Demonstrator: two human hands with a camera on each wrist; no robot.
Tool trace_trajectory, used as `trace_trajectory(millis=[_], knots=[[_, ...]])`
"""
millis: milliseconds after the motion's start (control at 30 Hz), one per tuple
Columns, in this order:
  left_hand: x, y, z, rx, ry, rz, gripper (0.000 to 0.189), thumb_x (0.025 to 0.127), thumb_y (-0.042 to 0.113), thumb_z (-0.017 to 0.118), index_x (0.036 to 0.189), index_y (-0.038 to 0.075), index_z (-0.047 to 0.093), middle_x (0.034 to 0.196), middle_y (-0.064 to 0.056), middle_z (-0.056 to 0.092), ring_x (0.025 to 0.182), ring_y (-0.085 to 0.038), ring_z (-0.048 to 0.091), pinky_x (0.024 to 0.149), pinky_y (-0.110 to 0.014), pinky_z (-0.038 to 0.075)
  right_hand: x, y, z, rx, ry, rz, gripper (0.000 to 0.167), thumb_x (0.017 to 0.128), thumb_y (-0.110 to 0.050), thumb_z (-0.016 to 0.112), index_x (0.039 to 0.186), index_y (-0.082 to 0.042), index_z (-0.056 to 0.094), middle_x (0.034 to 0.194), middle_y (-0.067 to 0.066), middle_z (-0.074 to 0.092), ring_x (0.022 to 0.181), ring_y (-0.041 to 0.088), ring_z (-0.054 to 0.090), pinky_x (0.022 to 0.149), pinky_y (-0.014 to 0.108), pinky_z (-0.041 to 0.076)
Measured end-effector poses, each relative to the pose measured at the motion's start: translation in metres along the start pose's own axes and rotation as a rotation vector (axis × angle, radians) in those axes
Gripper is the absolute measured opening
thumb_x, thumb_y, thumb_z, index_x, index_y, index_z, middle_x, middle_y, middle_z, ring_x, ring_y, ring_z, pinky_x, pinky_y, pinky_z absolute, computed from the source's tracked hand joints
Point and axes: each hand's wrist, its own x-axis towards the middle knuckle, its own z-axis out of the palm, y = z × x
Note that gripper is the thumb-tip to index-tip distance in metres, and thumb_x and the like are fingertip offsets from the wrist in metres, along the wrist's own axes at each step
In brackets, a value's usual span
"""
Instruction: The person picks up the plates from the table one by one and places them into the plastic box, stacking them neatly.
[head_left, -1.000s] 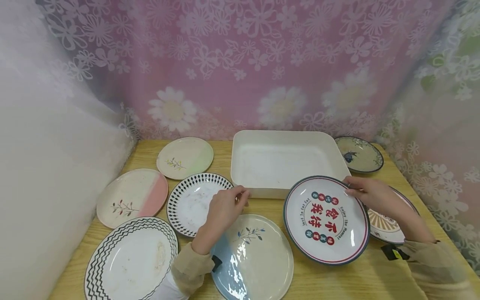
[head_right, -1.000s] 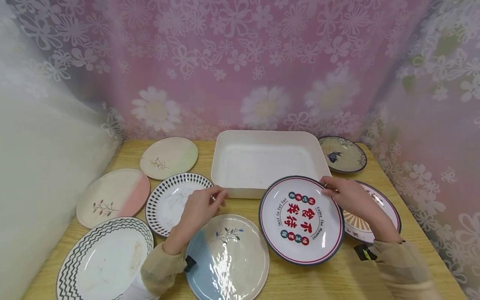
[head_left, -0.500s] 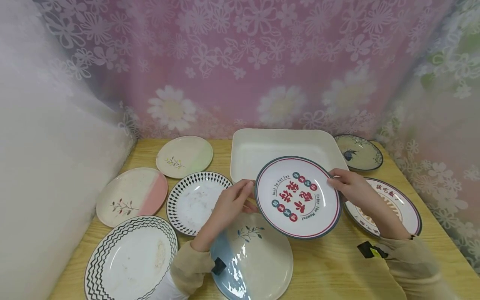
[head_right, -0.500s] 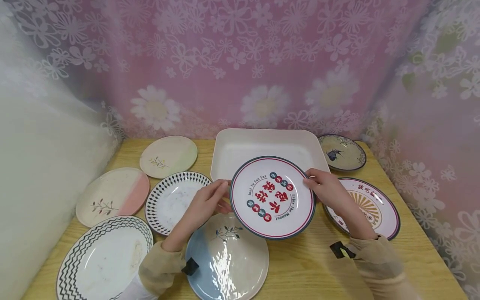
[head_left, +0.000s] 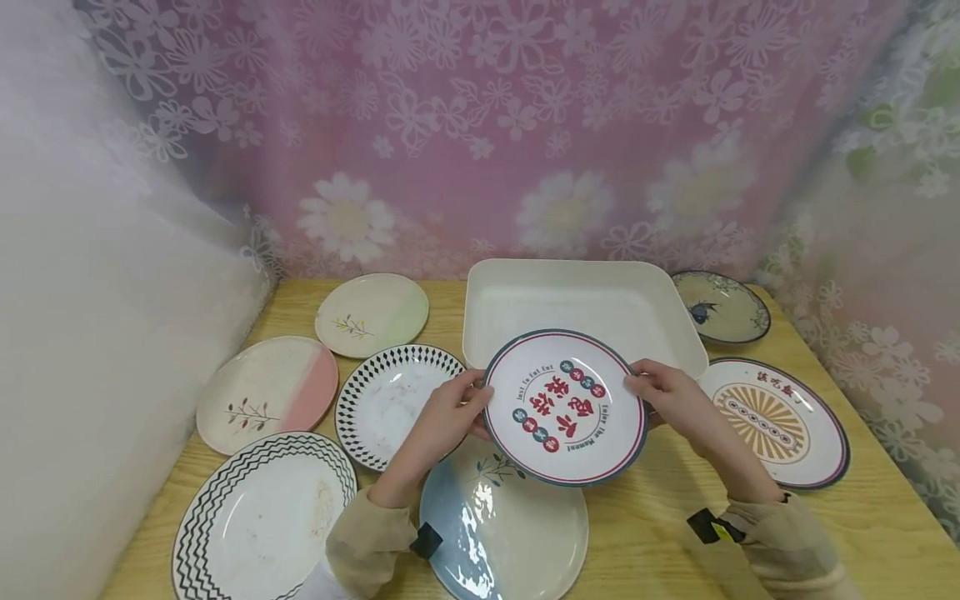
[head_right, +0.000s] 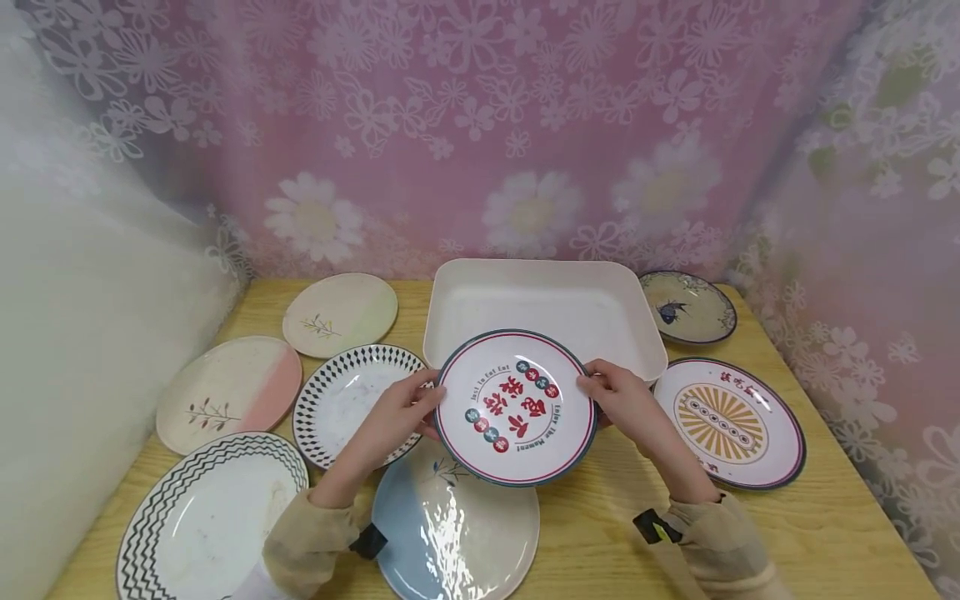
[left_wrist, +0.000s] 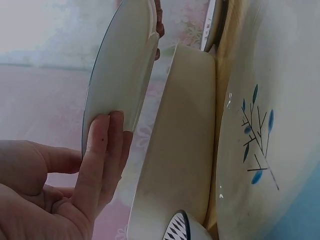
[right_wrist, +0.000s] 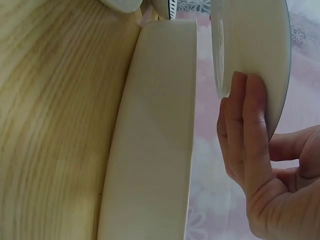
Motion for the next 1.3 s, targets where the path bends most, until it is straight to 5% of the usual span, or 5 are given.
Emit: trace_trajectory(millis=[667, 867, 1033, 1200, 1300], knots=[[0.003, 0.005, -0.011, -0.057, 0.053, -0.026, 0.039, 0.103, 0.006, 0.055, 0.140, -0.006, 0.051, 0.096, -0.020, 0.073, 0.064, -0.022, 0.072, 0.068, -0.034, 0.062, 0.009, -0.001, 0.005, 0.010, 0.054, -0.045, 0.054, 0.111, -0.028, 0.042, 0.151, 0.008, 0.038, 0.115, 0.026, 0.065, 0.079, 0.016, 0.064, 0.064, 0.031, 0.059], [0.011, 0.007, -0.012, -0.072, 0.116, -0.015, 0.039, 0.104, 0.006, 0.054, 0.140, -0.008, 0.050, 0.093, -0.020, 0.073, 0.061, -0.019, 0.071, 0.070, -0.032, 0.062, 0.013, 0.000, 0.001, -0.011, 0.168, -0.092, 0.055, 0.110, -0.036, 0.042, 0.150, 0.001, 0.044, 0.131, 0.029, 0.058, 0.090, 0.009, 0.065, 0.070, 0.028, 0.060], [0.022, 0.011, -0.014, -0.090, 0.169, -0.011, 0.040, 0.104, 0.006, 0.053, 0.140, -0.010, 0.048, 0.088, -0.021, 0.071, 0.060, -0.017, 0.070, 0.069, -0.032, 0.062, 0.014, 0.008, -0.007, -0.184, 0.371, -0.193, 0.044, 0.110, -0.030, 0.045, 0.142, -0.001, 0.055, 0.131, 0.026, 0.060, 0.111, 0.033, 0.064, 0.084, 0.038, 0.060], [0.038, 0.022, -0.012, -0.103, 0.219, -0.049, 0.039, 0.105, 0.009, 0.051, 0.141, -0.007, 0.048, 0.091, -0.020, 0.072, 0.059, -0.012, 0.069, 0.070, -0.027, 0.061, 0.020, 0.024, -0.019, -0.346, 0.514, -0.179, 0.039, 0.108, -0.019, 0.047, 0.139, 0.003, 0.056, 0.144, 0.032, 0.047, 0.137, 0.054, 0.036, 0.108, 0.068, 0.034], [0.051, 0.028, -0.009, -0.124, 0.235, -0.072, 0.039, 0.106, 0.010, 0.050, 0.141, -0.005, 0.049, 0.096, -0.022, 0.072, 0.058, -0.009, 0.067, 0.073, -0.031, 0.062, 0.024, 0.036, -0.024, -0.389, 0.556, -0.157, 0.039, 0.107, -0.012, 0.047, 0.140, 0.009, 0.051, 0.151, 0.036, 0.035, 0.144, 0.059, 0.018, 0.115, 0.073, 0.017]])
